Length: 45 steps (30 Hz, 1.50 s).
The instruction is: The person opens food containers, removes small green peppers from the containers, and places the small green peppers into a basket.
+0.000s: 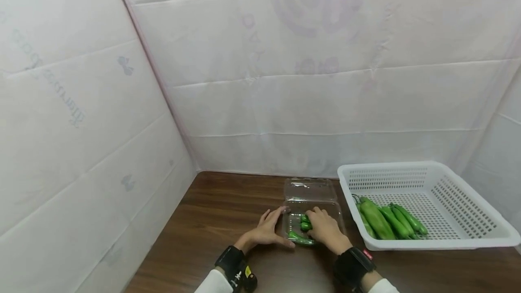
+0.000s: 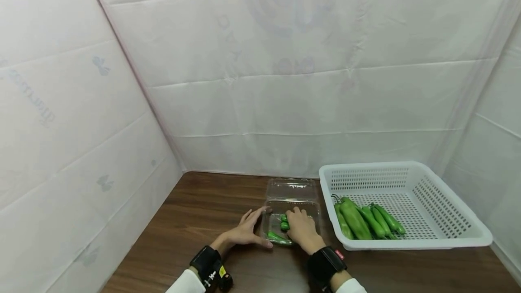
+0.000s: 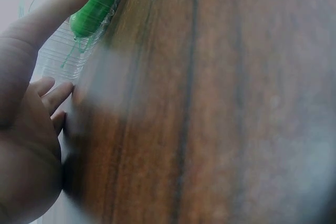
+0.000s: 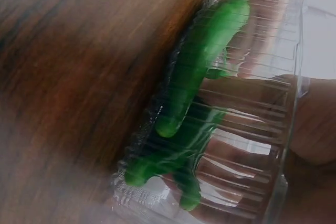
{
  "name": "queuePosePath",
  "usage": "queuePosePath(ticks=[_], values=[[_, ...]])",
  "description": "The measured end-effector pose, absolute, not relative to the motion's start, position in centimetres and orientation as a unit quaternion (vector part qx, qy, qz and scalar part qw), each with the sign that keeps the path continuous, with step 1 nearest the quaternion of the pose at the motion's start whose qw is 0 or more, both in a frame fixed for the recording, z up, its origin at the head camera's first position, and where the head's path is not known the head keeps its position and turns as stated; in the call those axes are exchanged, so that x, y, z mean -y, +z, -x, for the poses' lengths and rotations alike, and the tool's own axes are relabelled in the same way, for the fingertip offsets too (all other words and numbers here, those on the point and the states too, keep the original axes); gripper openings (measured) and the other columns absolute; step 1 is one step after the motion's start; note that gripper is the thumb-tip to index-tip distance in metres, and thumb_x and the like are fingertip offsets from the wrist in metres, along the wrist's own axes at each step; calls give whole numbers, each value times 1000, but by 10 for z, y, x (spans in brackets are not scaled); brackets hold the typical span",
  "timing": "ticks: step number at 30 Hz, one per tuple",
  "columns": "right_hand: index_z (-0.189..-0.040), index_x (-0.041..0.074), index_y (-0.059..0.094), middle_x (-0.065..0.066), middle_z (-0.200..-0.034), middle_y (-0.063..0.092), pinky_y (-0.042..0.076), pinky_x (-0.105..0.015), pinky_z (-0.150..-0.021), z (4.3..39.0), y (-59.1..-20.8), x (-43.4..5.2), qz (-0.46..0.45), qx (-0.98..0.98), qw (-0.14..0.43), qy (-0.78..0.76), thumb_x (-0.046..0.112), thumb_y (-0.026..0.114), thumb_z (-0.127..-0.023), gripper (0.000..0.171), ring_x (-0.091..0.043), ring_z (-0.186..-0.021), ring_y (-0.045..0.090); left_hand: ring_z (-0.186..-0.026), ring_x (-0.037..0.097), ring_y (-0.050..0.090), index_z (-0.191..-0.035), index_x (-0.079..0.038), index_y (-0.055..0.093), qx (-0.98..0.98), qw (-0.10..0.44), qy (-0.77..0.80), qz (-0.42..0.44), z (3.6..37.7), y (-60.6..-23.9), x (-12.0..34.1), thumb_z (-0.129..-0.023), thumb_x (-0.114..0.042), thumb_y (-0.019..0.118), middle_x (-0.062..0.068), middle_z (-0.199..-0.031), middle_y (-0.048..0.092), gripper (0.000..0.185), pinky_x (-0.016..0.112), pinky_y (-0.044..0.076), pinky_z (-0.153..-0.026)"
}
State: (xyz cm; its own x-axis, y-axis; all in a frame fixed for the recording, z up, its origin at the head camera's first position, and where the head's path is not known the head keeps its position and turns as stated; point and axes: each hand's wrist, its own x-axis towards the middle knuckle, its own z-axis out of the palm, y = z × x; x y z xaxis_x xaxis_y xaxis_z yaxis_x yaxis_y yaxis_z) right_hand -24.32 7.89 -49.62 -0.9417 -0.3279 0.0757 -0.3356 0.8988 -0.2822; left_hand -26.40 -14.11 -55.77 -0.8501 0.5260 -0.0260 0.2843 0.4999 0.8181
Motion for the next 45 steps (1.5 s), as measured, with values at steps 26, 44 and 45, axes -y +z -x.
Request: queuePosePath(ticks=[26, 44, 45], values=[[-108, 1, 67, -10, -82, 65, 48, -39, -54, 243, -499, -83, -188, 965, 44, 177, 4, 69, -92, 16, -24, -69, 63, -156, 33, 26, -163, -10, 17, -879, 130, 379, -259, 261, -548, 138, -78, -48, 87, 13, -168, 27, 115, 62, 5, -126], [-142, -6, 45, -21, -102, 65, 54, -26, -62, 232, -451, -94, -167, 862, 18, 478, -2, 44, -107, 35, -31, -88, 68, -151, 38, 27, -161, -14, 25, -898, 100, 344, -255, 268, -548, 132, -69, -51, 91, 12, -163, 34, 119, 63, 16, -118], [-143, -6, 44, -22, -104, 64, 57, -27, -64, 232, -448, -95, -149, 848, 13, 509, -1, 42, -108, 36, -29, -88, 68, -151, 38, 27, -160, -13, 26, -894, 98, 350, -261, 268, -548, 132, -69, -51, 91, 12, -163, 34, 118, 64, 14, -120]])
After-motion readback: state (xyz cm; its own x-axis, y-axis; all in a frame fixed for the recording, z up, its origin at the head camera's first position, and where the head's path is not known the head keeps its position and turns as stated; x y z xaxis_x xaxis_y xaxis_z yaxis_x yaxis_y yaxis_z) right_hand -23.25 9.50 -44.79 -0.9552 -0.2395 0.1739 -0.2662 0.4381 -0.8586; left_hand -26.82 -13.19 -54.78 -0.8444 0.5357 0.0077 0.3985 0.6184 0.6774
